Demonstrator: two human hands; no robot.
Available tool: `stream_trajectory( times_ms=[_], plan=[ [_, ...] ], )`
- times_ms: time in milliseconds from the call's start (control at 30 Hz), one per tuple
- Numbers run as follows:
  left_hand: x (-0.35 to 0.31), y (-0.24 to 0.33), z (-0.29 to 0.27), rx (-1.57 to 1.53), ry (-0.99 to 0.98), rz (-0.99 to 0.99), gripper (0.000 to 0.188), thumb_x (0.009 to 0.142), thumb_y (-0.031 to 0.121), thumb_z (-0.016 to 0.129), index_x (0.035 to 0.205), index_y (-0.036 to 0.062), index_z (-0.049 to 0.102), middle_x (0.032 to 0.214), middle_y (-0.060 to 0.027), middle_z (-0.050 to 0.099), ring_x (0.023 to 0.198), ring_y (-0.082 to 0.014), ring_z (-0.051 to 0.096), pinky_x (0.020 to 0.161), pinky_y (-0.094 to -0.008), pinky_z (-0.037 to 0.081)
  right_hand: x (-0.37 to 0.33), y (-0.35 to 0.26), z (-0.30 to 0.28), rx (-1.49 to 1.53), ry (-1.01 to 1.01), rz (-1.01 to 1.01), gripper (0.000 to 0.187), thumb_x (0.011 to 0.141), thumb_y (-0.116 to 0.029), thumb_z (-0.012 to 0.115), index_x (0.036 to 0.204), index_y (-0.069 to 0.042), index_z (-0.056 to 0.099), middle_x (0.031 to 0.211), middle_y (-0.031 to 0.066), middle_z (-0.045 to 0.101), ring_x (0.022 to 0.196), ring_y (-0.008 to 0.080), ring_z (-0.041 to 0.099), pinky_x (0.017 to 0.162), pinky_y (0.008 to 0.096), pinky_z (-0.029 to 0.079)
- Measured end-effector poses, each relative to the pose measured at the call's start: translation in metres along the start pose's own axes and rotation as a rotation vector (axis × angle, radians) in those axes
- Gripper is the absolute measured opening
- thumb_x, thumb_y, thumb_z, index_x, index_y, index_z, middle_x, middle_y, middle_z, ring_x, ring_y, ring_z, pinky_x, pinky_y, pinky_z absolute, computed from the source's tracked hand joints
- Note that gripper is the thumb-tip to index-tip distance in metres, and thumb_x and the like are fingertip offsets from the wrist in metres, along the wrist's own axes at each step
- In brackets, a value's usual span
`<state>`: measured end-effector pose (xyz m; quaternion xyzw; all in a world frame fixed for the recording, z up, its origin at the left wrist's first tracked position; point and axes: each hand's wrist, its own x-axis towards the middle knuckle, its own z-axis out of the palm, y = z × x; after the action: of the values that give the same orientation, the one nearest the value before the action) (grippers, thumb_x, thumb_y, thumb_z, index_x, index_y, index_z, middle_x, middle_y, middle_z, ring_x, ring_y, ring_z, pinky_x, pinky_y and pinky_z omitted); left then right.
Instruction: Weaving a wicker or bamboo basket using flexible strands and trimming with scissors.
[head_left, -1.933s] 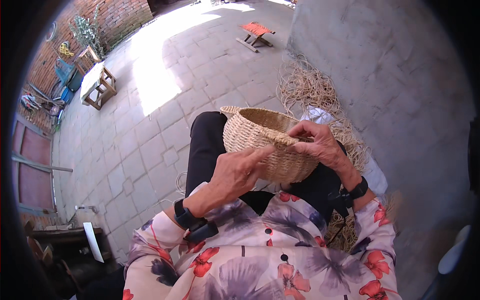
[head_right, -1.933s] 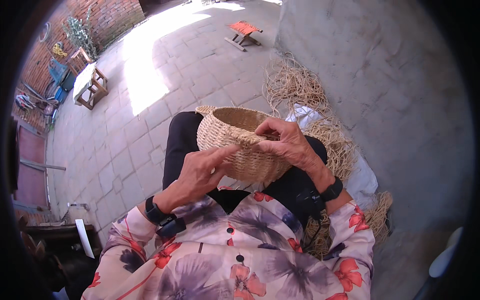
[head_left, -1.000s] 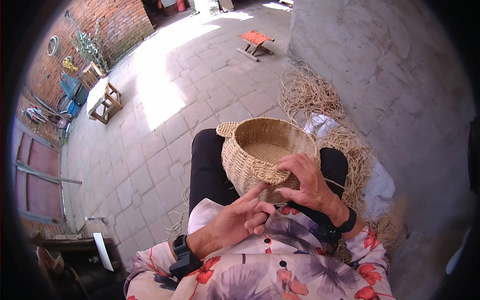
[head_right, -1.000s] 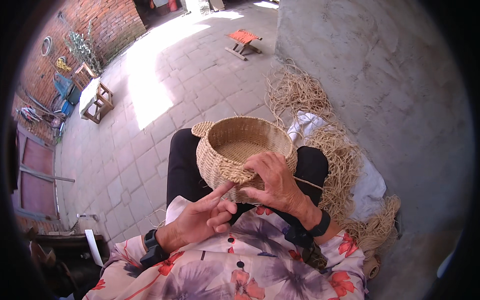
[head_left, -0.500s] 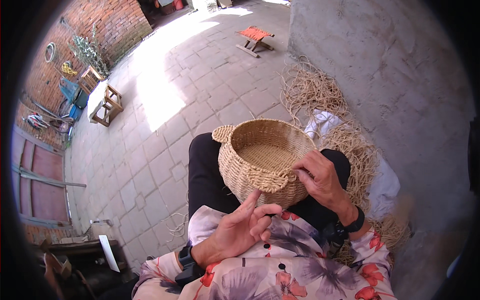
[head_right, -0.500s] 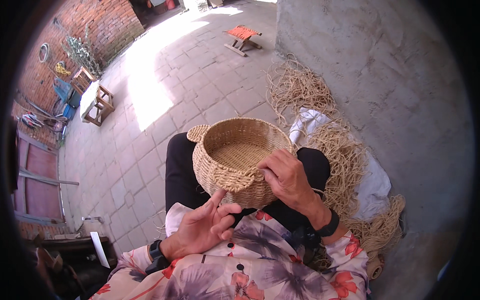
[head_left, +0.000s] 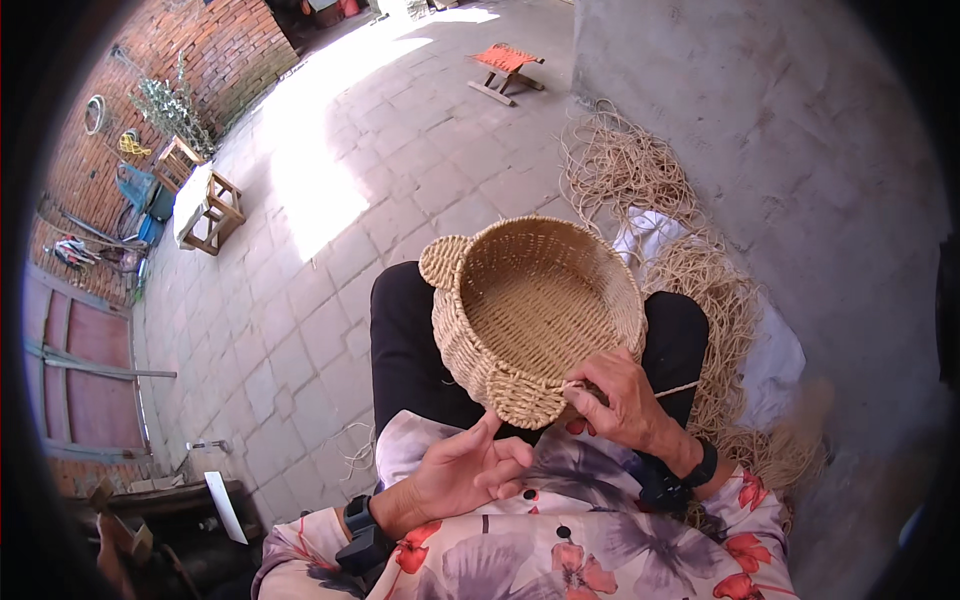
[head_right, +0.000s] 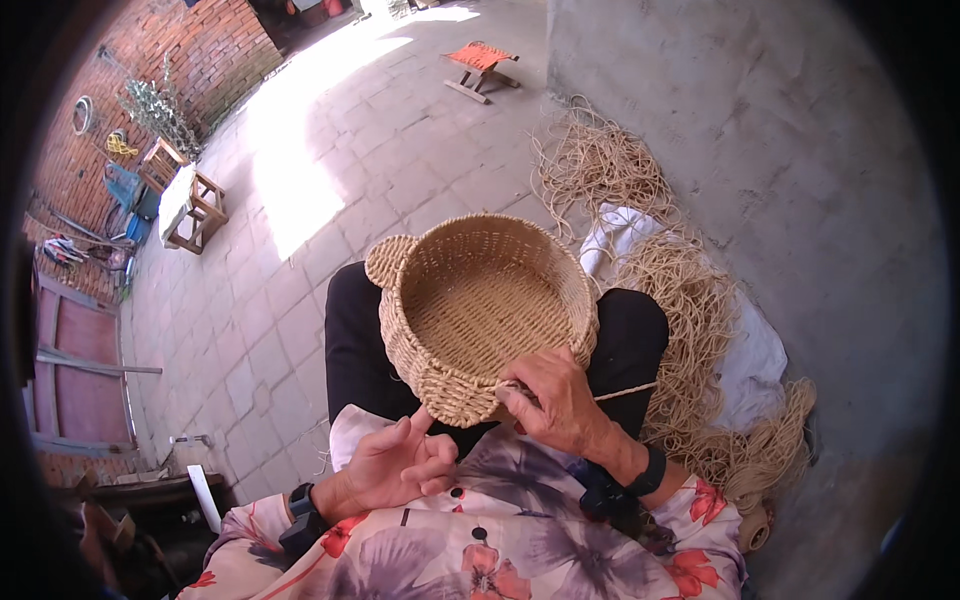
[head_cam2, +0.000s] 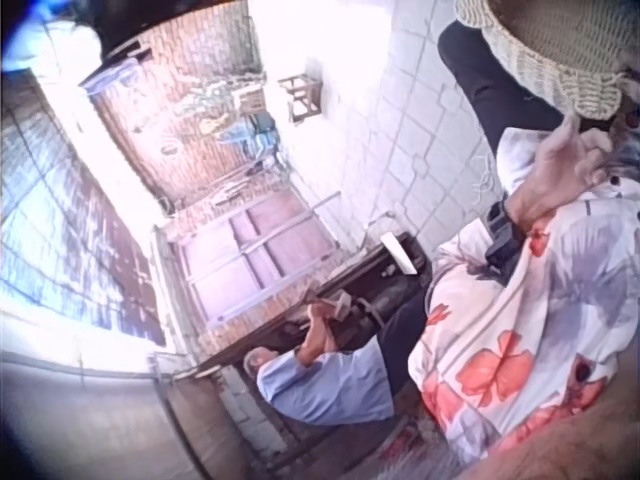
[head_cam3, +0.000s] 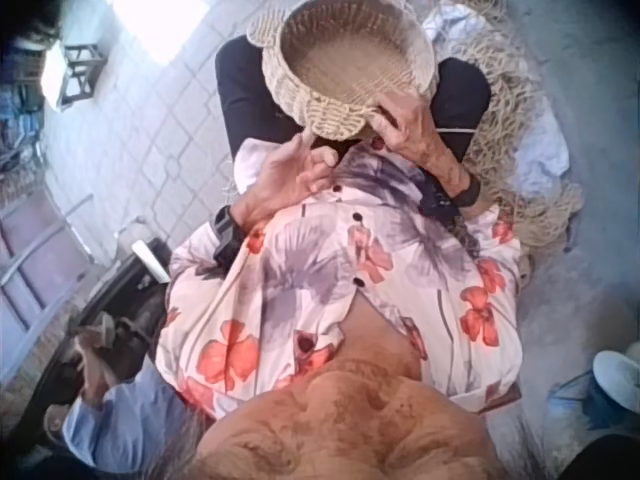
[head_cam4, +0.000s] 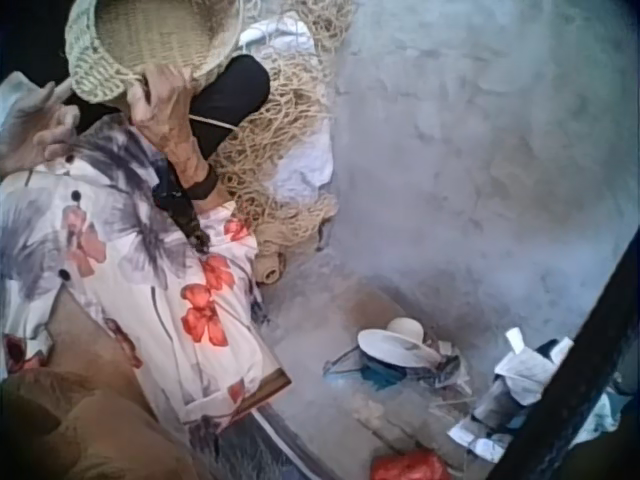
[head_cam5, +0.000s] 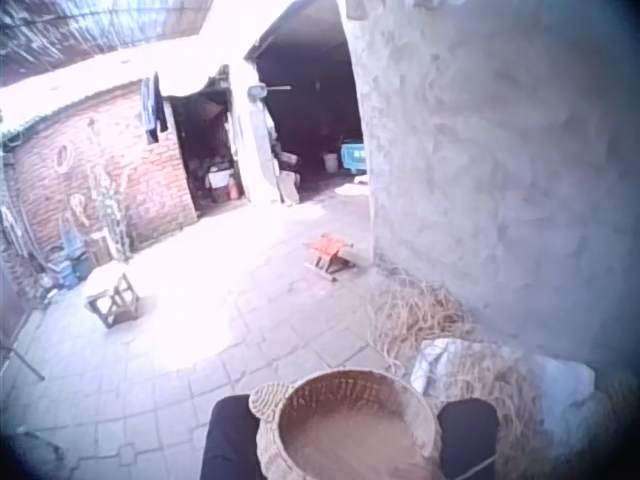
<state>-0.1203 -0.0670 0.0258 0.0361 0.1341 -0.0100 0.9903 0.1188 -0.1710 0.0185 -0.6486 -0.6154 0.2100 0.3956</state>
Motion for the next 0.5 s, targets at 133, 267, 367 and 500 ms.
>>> stream_trajectory(
  times_ms=[133,267,367,500],
  plan=[
    [-0.003,0.001,-0.016,-0.079,-0.042,-0.040,0.051,0.102,0.037,0.047,0.148,0.0271,0.029,0.110,-0.0142,0.062,0.062,-0.0089,0.041,0.074,-0.0298,0.041,-0.007,0.000,0.004,-0.014,0.049,-0.036,0.015,0.081,-0.017,0.067,0.087,-0.004,0.062,0.078,0.0099,0.061,0.078,0.0295,0.060,0.082,0.0395,0.040],
    [-0.002,0.007,-0.004,0.007,-0.032,-0.076,0.065,0.098,0.039,0.054,0.153,0.0244,0.021,0.108,-0.0141,0.064,0.061,-0.0091,0.044,0.076,-0.0310,0.043,-0.007,0.003,0.004,-0.019,0.051,-0.049,0.017,0.079,-0.015,0.069,0.091,-0.005,0.063,0.081,0.0097,0.061,0.079,0.0288,0.059,0.082,0.0395,0.040],
    [-0.009,0.011,0.000,0.060,0.061,-0.101,0.072,0.096,0.038,0.057,0.154,0.0234,0.019,0.107,-0.0142,0.064,0.061,-0.0093,0.045,0.076,-0.0314,0.043,-0.005,0.000,0.007,-0.003,0.125,-0.059,0.018,0.076,-0.012,0.070,0.092,-0.006,0.064,0.087,0.0076,0.061,0.082,0.0275,0.057,0.081,0.0399,0.039],
    [-0.008,0.016,0.000,0.036,0.075,-0.098,0.080,0.092,0.041,0.061,0.154,0.0186,0.017,0.105,-0.0140,0.065,0.061,-0.0091,0.045,0.079,-0.0331,0.045,0.009,-0.015,0.001,-0.080,0.121,-0.152,0.020,0.073,-0.007,0.071,0.092,-0.008,0.065,0.093,0.0045,0.057,0.087,0.0253,0.055,0.082,0.0400,0.038]
  ],
)
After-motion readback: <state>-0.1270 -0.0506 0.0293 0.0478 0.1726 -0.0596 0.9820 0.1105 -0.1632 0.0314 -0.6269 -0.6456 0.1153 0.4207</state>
